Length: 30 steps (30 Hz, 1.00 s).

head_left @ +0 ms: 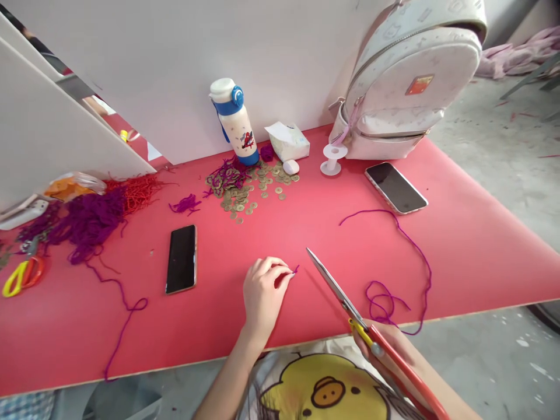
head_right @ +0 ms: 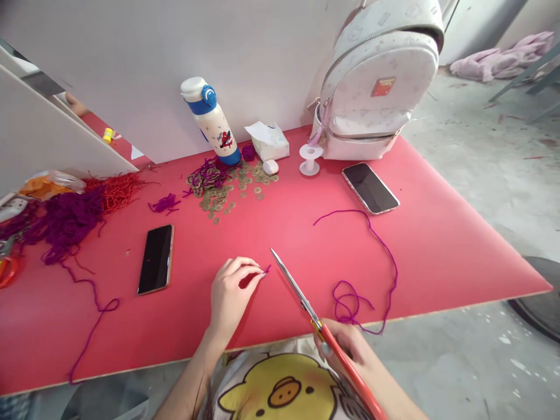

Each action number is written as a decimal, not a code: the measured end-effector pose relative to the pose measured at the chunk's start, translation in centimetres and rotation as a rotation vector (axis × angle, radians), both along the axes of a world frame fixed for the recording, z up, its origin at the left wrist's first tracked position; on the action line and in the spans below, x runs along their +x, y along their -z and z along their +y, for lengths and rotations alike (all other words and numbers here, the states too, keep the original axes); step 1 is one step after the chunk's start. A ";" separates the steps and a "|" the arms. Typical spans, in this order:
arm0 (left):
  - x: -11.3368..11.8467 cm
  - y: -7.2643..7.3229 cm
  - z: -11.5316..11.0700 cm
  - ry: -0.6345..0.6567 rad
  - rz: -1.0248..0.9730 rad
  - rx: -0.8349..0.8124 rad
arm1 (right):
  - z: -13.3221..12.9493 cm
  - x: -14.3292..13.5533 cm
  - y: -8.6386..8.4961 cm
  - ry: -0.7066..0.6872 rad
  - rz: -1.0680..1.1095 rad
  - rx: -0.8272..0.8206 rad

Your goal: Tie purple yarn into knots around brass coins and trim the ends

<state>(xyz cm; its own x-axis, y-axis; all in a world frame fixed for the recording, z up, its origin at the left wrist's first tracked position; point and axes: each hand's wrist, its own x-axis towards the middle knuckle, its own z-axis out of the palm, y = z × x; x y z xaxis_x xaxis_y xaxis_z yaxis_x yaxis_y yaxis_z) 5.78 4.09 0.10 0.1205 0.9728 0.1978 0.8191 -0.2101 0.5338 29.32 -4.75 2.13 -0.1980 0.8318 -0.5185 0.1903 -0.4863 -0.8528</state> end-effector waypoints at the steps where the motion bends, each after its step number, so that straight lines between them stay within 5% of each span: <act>1: -0.2 0.0 0.1 -0.004 -0.026 -0.002 | 0.0 0.0 0.0 -0.004 -0.005 -0.012; 6: -1.5 -0.4 0.6 0.011 -0.208 -0.032 | -0.1 -0.2 0.0 -0.011 -0.065 -0.044; 11: -3.8 -1.4 2.1 0.235 -0.179 -0.105 | 0.2 -0.5 0.1 -0.016 -0.022 -0.041; 17: -13.1 -3.3 9.6 -0.044 0.064 0.105 | 0.4 0.0 0.9 -0.065 0.040 -0.091; 21: -17.8 -4.5 13.9 -0.219 0.293 0.102 | -0.5 0.4 2.4 0.032 0.042 -0.178; 25: -15.2 -4.2 13.1 -0.034 0.647 0.185 | -1.7 0.0 3.4 0.253 0.078 -0.253; 30: -9.8 -1.4 7.3 0.120 0.628 0.116 | -1.8 -0.3 2.1 0.297 0.164 -0.242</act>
